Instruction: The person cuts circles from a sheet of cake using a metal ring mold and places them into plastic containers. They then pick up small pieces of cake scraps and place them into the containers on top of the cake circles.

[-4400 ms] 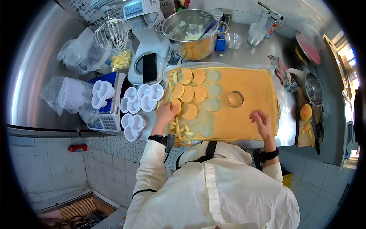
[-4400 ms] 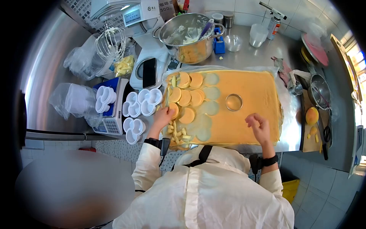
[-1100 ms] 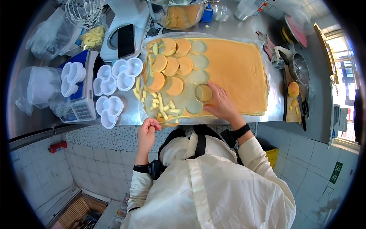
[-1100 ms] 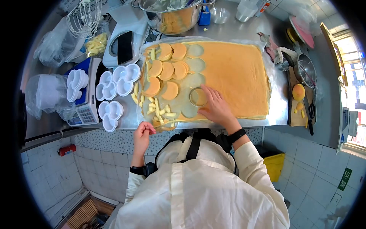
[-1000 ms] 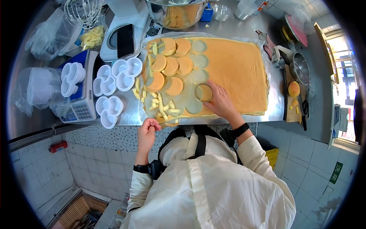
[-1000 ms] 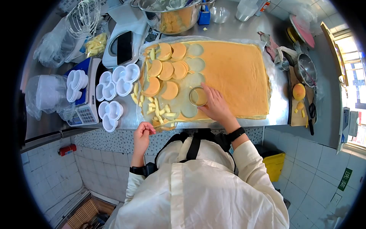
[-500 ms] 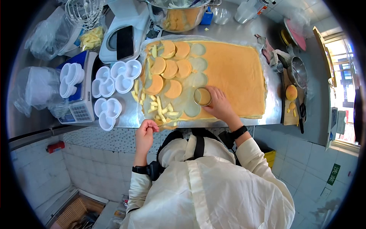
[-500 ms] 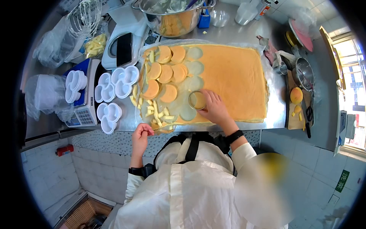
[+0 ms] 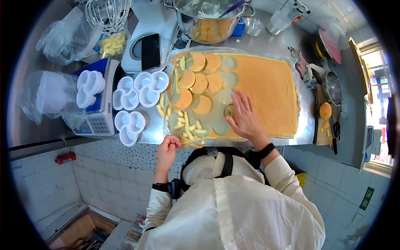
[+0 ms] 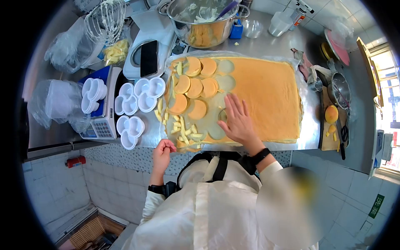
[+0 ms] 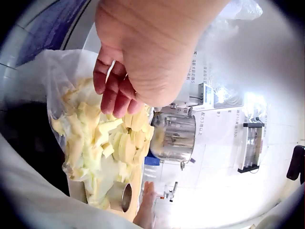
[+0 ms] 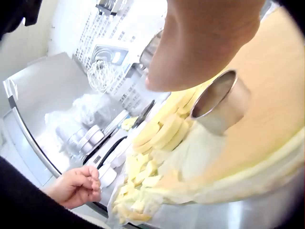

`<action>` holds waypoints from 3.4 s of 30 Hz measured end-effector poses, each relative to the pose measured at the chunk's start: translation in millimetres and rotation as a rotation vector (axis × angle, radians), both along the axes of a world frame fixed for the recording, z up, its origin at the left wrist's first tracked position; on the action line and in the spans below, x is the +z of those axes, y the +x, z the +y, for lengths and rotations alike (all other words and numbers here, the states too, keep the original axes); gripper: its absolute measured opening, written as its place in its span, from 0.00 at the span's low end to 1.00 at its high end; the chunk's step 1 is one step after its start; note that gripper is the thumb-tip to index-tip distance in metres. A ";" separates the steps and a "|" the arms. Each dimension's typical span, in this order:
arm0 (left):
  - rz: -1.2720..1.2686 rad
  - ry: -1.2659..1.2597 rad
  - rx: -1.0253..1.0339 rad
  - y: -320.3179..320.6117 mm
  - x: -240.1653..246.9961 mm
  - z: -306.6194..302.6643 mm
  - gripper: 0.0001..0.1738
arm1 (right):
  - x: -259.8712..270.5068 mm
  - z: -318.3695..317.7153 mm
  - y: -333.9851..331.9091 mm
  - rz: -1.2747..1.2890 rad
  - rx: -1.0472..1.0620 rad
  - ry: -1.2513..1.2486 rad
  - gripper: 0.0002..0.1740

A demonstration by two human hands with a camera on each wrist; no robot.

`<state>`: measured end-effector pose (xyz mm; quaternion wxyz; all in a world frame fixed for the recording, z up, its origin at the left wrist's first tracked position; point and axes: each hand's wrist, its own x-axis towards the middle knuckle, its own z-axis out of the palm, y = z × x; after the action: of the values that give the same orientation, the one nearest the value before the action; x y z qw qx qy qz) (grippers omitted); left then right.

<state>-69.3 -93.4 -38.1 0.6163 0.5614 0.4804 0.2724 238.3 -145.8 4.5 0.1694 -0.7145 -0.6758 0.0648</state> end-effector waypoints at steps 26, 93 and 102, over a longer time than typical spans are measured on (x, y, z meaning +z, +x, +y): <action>-0.049 0.093 0.125 -6.9 18.1 11.6 0.12 | -40.0 35.5 2.4 0.024 0.053 -0.015 0.49; 0.881 0.680 -0.275 149.4 6.3 42.0 0.30 | 3.3 -69.6 114.1 0.072 -0.007 0.384 0.06; 0.920 0.808 -0.343 141.5 -5.0 46.7 0.29 | -3.0 -65.2 108.7 0.003 0.088 0.227 0.09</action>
<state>72.2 -46.7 -43.1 0.1213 0.8782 0.4586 0.0607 347.1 -211.0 1.5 0.2474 -0.6603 -0.7091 -0.0038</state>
